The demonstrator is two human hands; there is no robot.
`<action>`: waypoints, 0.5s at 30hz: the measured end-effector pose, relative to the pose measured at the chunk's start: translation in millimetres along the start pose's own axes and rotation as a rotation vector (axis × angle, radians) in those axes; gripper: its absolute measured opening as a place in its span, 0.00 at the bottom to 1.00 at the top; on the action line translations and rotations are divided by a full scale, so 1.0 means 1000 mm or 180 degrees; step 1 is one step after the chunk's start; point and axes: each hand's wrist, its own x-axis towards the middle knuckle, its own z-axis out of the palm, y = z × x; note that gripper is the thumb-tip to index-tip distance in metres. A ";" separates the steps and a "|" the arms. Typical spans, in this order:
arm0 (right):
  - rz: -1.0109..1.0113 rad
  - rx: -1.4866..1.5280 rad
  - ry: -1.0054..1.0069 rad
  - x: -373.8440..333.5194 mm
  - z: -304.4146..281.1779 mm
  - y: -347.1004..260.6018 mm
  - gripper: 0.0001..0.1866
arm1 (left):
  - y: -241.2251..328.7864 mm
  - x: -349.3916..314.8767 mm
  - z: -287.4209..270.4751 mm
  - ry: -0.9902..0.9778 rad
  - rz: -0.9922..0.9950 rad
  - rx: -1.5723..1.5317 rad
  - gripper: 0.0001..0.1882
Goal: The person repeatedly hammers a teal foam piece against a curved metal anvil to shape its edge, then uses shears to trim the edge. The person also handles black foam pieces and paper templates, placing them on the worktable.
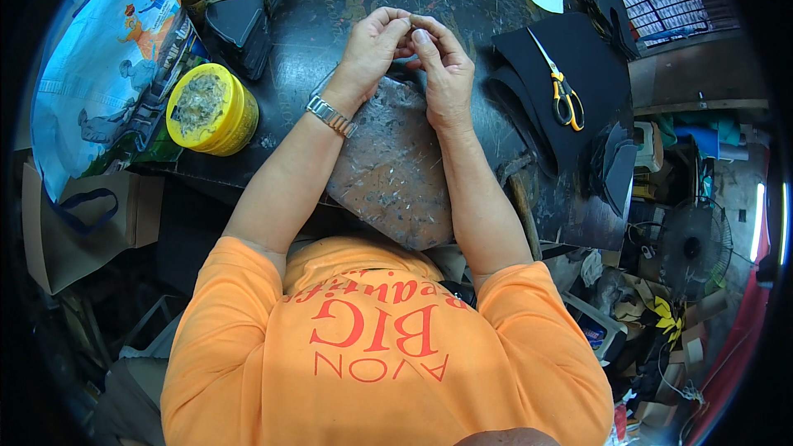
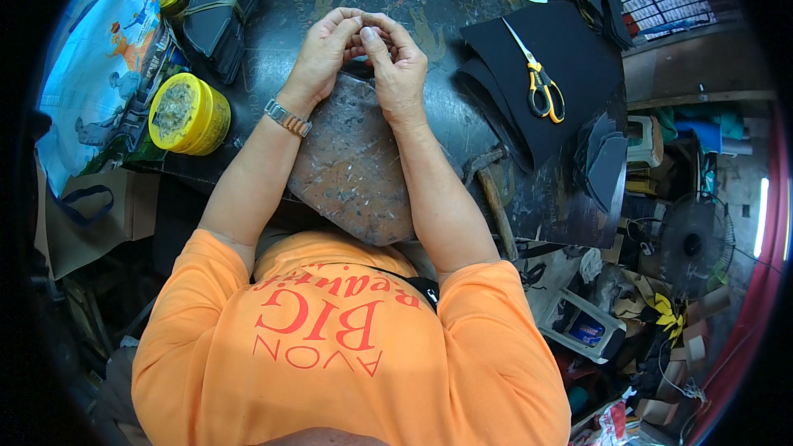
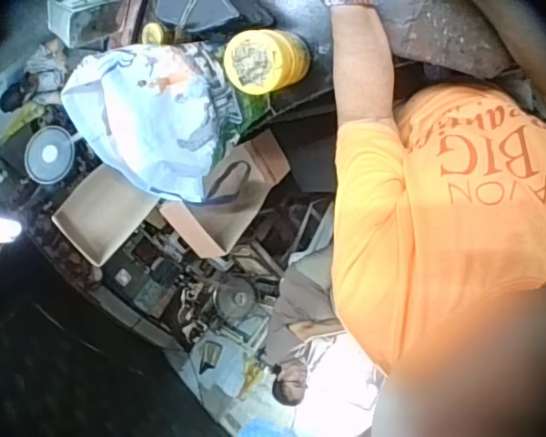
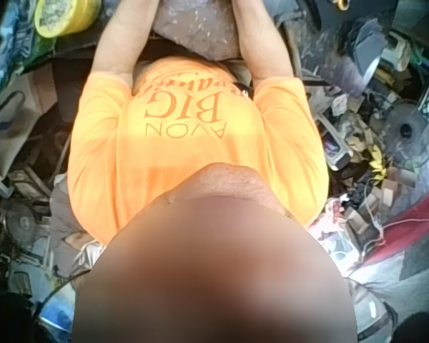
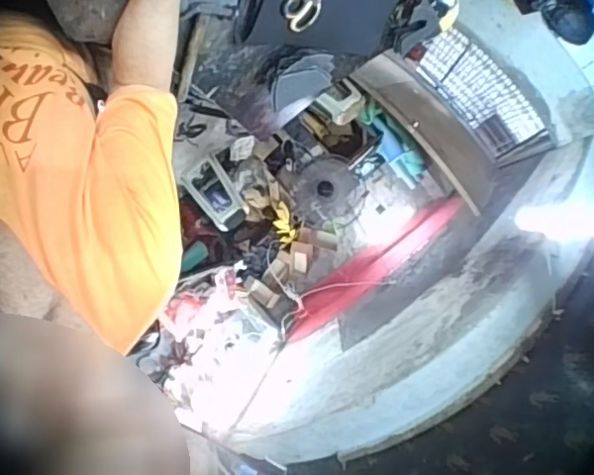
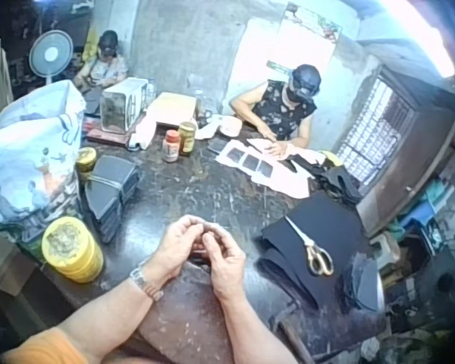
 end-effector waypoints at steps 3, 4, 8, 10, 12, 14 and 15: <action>-0.0107 0.0052 -0.0065 0.000 0.001 0.000 0.15 | -0.001 0.000 0.000 0.0053 -0.0034 0.0049 0.10; -0.0084 0.0064 -0.0017 0.000 0.001 0.000 0.14 | -0.001 0.000 0.000 0.0071 -0.0051 0.0061 0.10; -0.0134 0.0014 0.0078 0.000 0.004 0.000 0.14 | -0.001 0.001 0.000 0.0045 -0.0016 0.0069 0.10; -0.0209 -0.0091 0.0102 -0.001 0.004 0.000 0.14 | -0.001 0.002 0.001 0.0031 -0.0024 0.0050 0.10; -0.0274 -0.0199 0.0107 -0.001 0.004 0.000 0.14 | -0.001 0.002 0.001 0.0003 -0.0011 0.0028 0.10; -0.0331 -0.0285 0.0071 -0.001 0.003 -0.001 0.16 | 0.000 0.001 0.001 -0.0018 -0.0007 0.0016 0.09; -0.0335 -0.0327 0.0049 -0.001 0.003 -0.002 0.17 | 0.000 0.001 0.000 -0.0025 -0.0010 0.0017 0.09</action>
